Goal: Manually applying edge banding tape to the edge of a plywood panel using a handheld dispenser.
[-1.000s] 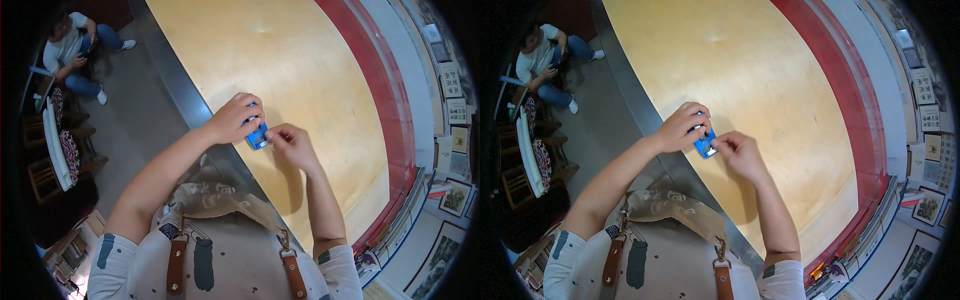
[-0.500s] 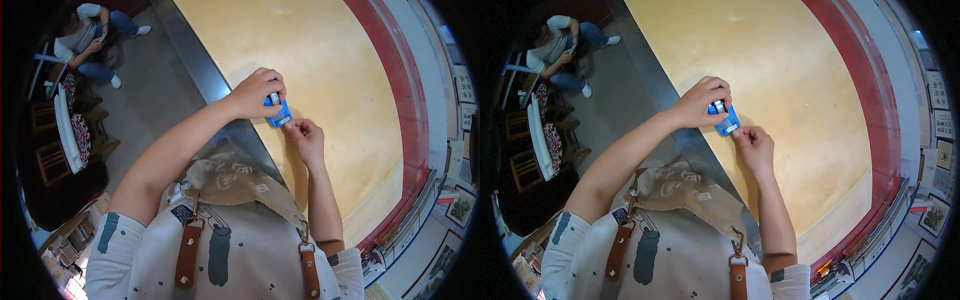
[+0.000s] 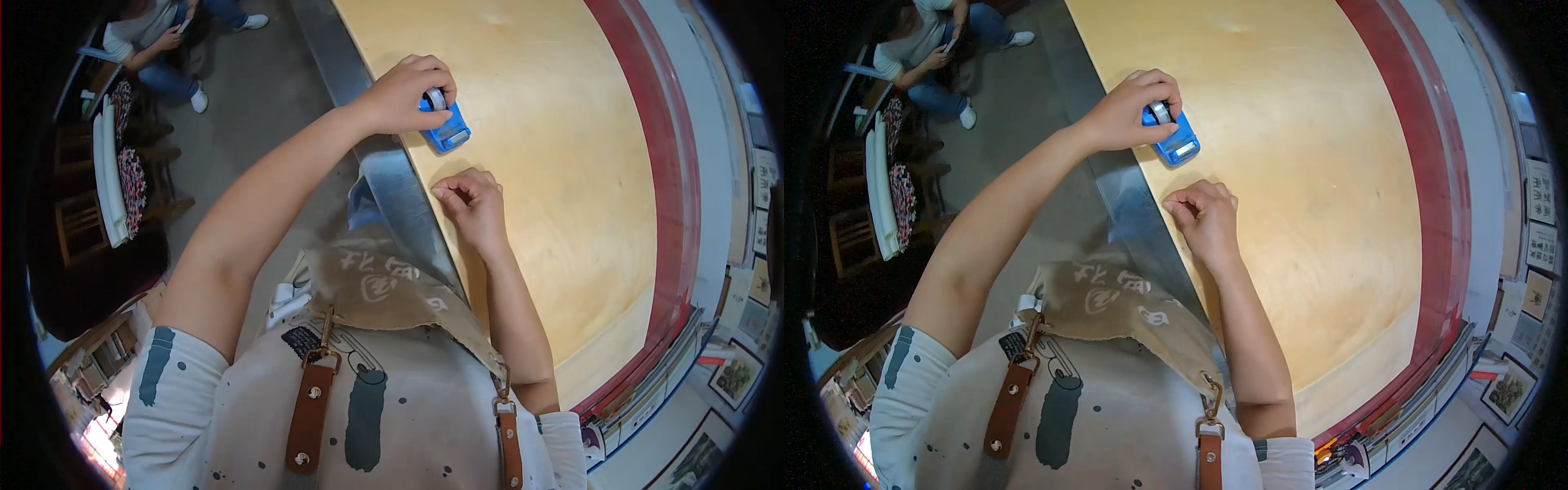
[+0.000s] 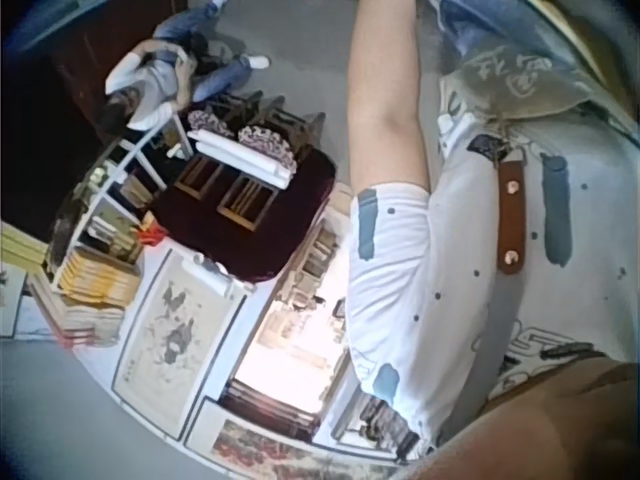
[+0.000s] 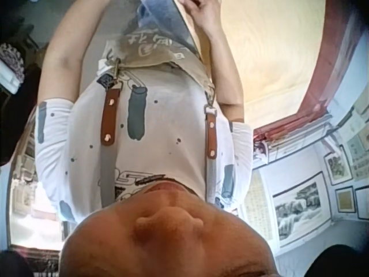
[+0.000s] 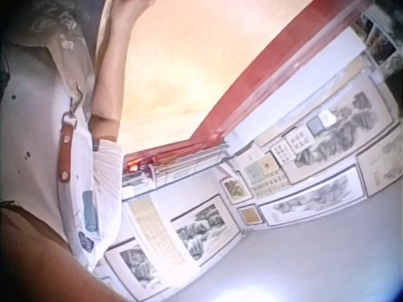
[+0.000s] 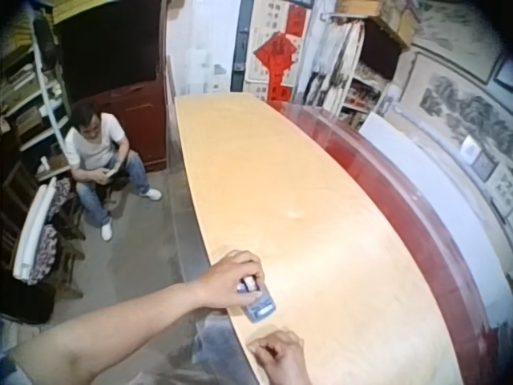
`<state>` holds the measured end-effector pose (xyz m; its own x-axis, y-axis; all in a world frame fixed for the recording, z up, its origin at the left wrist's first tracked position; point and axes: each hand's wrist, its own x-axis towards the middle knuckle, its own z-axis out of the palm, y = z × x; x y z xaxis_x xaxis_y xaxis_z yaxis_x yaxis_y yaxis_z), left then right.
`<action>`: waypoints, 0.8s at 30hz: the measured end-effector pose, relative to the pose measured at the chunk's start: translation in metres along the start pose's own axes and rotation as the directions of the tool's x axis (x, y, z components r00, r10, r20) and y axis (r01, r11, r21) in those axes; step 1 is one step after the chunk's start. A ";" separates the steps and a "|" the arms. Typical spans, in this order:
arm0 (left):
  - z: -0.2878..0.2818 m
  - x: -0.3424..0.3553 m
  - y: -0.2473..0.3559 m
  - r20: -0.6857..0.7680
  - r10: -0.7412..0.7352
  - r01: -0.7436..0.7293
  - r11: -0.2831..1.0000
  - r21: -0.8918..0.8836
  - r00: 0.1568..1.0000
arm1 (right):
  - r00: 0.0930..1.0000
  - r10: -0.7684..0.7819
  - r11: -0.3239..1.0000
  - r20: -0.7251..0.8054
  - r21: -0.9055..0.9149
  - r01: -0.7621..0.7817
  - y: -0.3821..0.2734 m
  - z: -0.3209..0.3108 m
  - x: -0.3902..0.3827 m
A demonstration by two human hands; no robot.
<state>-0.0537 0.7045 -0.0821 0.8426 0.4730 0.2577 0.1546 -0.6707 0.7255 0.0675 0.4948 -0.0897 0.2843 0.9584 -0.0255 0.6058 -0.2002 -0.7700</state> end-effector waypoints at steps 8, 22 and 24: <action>0.003 -0.001 -0.002 -0.028 0.030 -0.030 1.000 0.009 0.999 | 0.998 0.050 0.998 -0.050 0.048 -0.047 -0.002 0.007 0.005; 0.002 0.002 -0.008 -0.006 0.030 -0.030 0.999 -0.041 1.000 | 0.991 0.121 0.973 0.053 0.190 -0.129 -0.011 -0.031 0.074; 0.001 0.001 -0.010 -0.009 0.049 -0.050 0.998 -0.026 0.999 | 0.978 0.156 0.948 0.142 0.256 -0.188 -0.015 -0.039 0.079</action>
<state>-0.0539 0.7108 -0.0894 0.8446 0.4443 0.2987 0.0990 -0.6780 0.7284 0.1099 0.5652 -0.0550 0.2667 0.9346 -0.2354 0.3306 -0.3181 -0.8885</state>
